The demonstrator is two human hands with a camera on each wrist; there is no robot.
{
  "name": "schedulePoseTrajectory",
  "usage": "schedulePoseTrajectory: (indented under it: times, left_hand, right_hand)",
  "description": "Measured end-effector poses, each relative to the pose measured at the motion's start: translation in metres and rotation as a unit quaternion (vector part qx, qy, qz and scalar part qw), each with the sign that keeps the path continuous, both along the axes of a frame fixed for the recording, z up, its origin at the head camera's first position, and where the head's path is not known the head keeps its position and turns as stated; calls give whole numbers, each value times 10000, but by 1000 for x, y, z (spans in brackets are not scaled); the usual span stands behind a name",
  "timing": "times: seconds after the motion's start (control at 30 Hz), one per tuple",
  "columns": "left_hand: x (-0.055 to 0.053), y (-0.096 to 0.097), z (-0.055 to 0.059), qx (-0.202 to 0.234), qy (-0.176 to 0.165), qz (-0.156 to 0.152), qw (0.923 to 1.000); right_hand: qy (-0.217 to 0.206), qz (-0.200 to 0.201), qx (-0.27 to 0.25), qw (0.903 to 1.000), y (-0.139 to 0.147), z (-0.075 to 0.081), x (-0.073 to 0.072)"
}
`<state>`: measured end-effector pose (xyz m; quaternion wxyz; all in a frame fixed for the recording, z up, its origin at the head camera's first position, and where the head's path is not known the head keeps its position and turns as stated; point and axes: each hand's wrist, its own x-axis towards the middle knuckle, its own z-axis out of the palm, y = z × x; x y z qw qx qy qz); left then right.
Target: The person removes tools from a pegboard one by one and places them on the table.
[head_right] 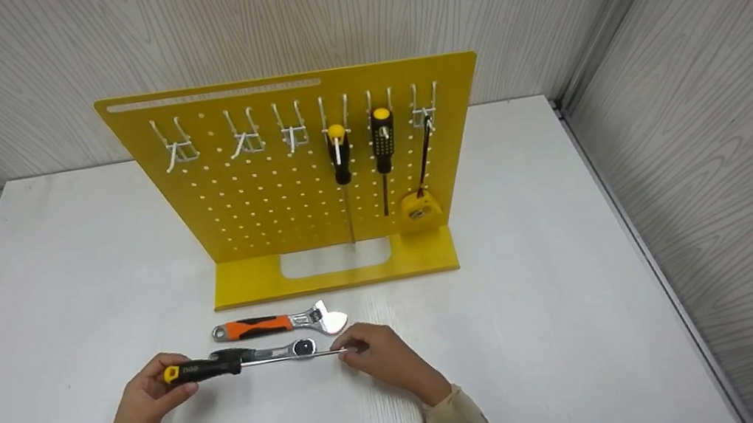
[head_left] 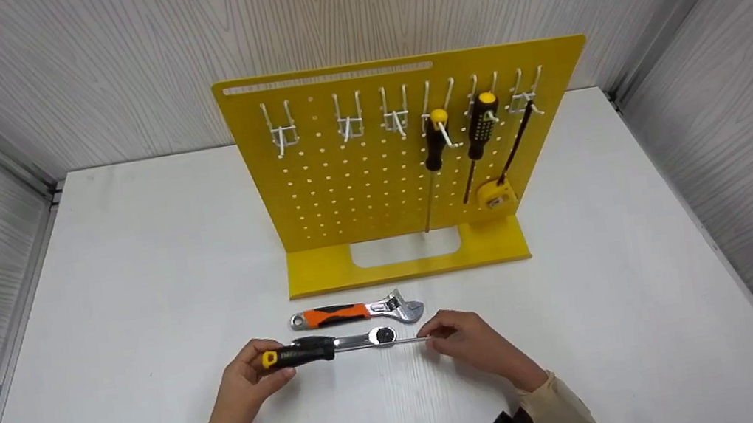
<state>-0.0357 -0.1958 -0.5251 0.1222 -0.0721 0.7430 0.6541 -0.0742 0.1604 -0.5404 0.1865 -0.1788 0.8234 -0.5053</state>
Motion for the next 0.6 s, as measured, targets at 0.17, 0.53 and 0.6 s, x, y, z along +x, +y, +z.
schedulePoseTrajectory:
  times: [0.17,0.53,0.6]
  left_hand:
    - [4,-3,-8,-615,-228,-392,9971]
    - [9,1,-16,-1867,-327,-565,9803]
    - [8,1,-17,-1994,-289,-604,9776]
  right_hand:
    - [72,92,209,9997,4,-2,1]
    - [289,323,533,9976,6,-8,2]
    - [262,322,668,9969,6,-7,2]
